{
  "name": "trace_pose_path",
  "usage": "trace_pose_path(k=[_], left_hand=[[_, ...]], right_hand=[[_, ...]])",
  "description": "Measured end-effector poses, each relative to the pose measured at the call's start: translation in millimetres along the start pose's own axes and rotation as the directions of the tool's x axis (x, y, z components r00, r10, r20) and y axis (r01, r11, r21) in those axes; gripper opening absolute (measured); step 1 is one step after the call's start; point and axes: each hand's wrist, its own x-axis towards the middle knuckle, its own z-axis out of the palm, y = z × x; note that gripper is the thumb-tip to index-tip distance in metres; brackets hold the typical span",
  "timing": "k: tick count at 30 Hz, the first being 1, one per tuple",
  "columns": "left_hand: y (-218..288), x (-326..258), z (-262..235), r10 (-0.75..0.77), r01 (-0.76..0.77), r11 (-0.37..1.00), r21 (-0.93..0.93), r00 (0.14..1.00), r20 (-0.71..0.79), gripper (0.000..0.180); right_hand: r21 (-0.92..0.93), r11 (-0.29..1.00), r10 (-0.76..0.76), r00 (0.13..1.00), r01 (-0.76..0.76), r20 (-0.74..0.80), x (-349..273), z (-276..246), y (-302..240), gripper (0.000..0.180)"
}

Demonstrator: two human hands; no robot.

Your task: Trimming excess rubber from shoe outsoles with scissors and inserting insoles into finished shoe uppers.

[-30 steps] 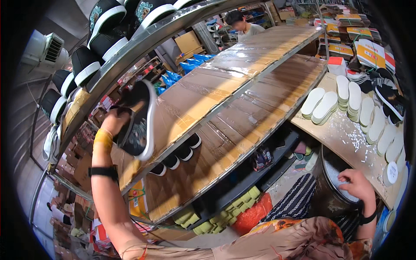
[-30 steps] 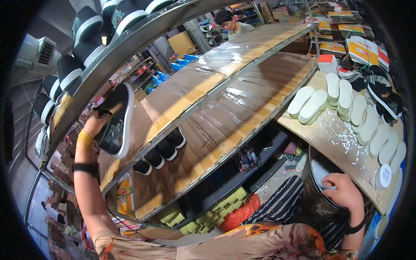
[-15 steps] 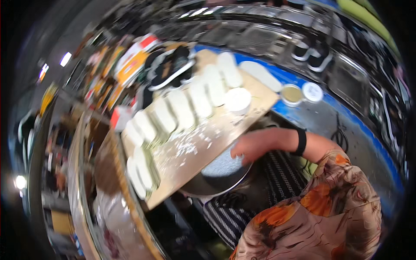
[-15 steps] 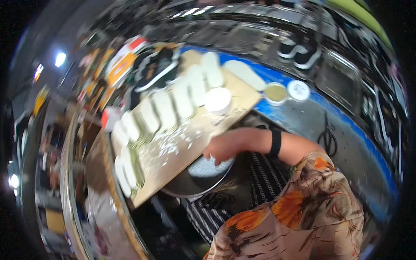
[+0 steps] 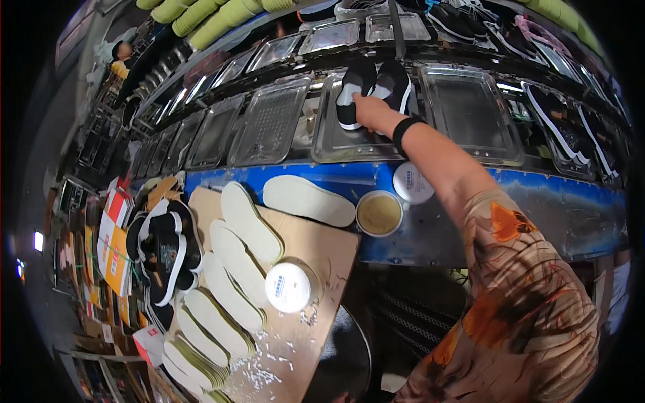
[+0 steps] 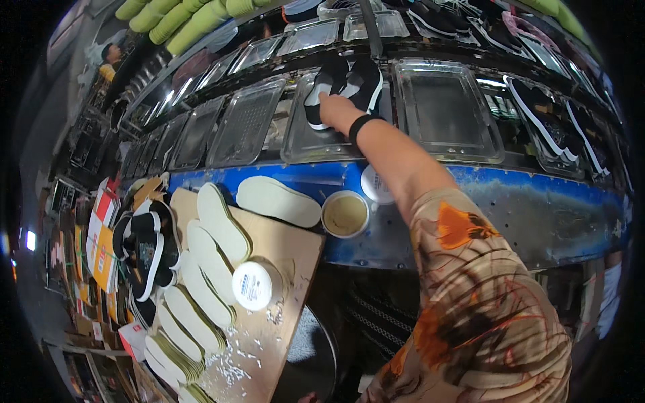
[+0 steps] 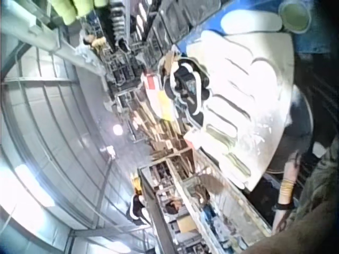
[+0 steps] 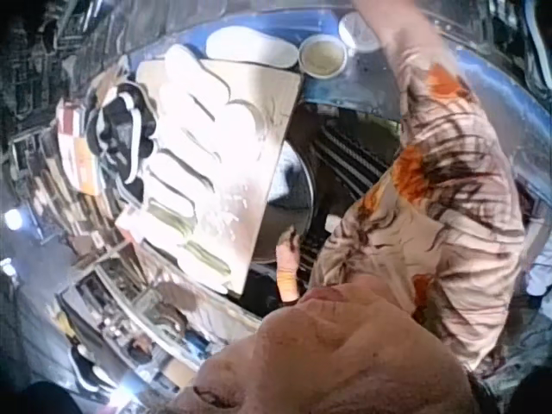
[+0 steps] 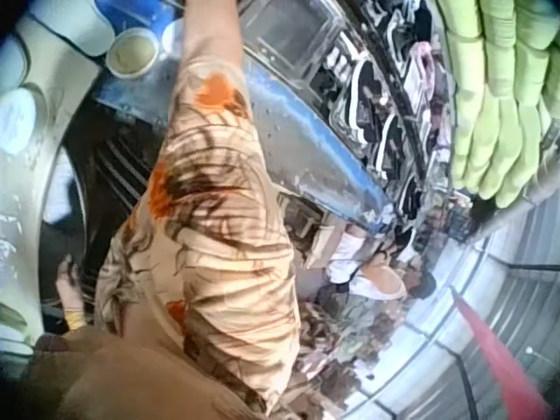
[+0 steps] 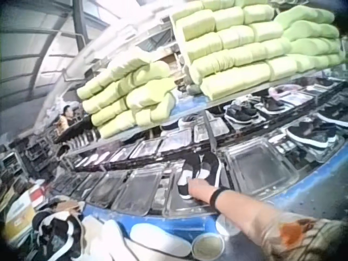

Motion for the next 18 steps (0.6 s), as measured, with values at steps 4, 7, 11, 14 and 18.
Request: trace_pose_path(k=[4, 7, 11, 14, 18], left_hand=[[-8.7, 6.2, -5.5, 0.001, -0.001, 1.0, 0.026, 1.0, -0.011, 0.022], [-2.9, 6.8, -10.4, -0.068, 0.061, 0.994, -0.085, 0.995, -0.078, 0.024], [16.0, 9.1, -22.1, -0.109, 0.059, 0.928, -0.367, 0.987, -0.116, 0.028], [6.0, 10.7, -31.9, -0.096, 0.077, 0.664, -0.744, 0.995, 0.016, 0.043], [63.6, -8.0, -48.1, -0.426, -0.243, 0.284, -0.927, 0.835, -0.349, 0.054]], right_hand=[[-0.16, 0.98, -0.135, 0.984, 0.116, -0.116, 7.3, -9.1, 6.0, 0.028], [-0.138, 0.967, -0.252, 0.881, 0.214, -0.4, -39.4, -49.5, -4.2, 0.034], [0.008, 0.762, -0.578, 0.684, 0.648, -0.445, -169.4, -52.7, -55.9, 0.025], [-0.197, 0.348, -0.934, 0.321, 0.916, -0.156, -298.3, -34.5, -106.0, 0.012], [0.167, -0.037, -0.965, 0.008, 0.985, -0.262, -439.1, 28.9, -122.1, 0.017]])
